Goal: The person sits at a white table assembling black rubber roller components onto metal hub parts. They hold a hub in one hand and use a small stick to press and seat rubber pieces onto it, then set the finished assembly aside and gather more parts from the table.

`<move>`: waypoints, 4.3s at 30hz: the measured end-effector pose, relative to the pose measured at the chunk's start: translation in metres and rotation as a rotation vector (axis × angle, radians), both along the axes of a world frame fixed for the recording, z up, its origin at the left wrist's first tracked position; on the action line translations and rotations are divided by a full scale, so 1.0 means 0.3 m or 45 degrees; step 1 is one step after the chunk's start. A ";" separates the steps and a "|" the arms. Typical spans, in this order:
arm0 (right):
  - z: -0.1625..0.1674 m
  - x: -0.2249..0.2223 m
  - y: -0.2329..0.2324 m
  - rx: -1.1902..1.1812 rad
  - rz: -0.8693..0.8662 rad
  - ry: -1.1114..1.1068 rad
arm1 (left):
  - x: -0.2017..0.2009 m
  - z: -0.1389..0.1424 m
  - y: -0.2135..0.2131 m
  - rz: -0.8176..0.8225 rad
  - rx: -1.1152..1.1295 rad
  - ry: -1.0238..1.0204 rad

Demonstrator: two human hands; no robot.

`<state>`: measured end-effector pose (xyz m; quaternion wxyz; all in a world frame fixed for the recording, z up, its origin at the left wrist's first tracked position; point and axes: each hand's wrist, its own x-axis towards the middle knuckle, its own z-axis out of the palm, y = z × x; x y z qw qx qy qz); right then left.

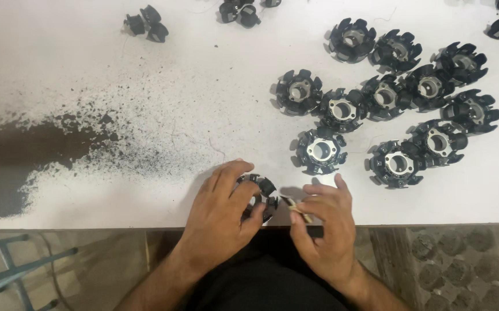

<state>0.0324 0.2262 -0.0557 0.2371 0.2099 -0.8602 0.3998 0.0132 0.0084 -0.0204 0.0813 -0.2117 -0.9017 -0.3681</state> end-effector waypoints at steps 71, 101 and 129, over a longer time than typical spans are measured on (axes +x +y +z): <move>0.000 -0.045 -0.063 0.029 0.070 -0.081 | -0.020 -0.131 0.062 0.214 0.066 0.191; 0.017 -0.072 -0.092 0.139 -0.023 -0.115 | -0.049 -0.014 0.039 0.171 -0.323 0.006; 0.046 -0.083 -0.069 0.148 -0.016 -0.126 | -0.077 -0.026 0.006 0.083 -0.165 0.296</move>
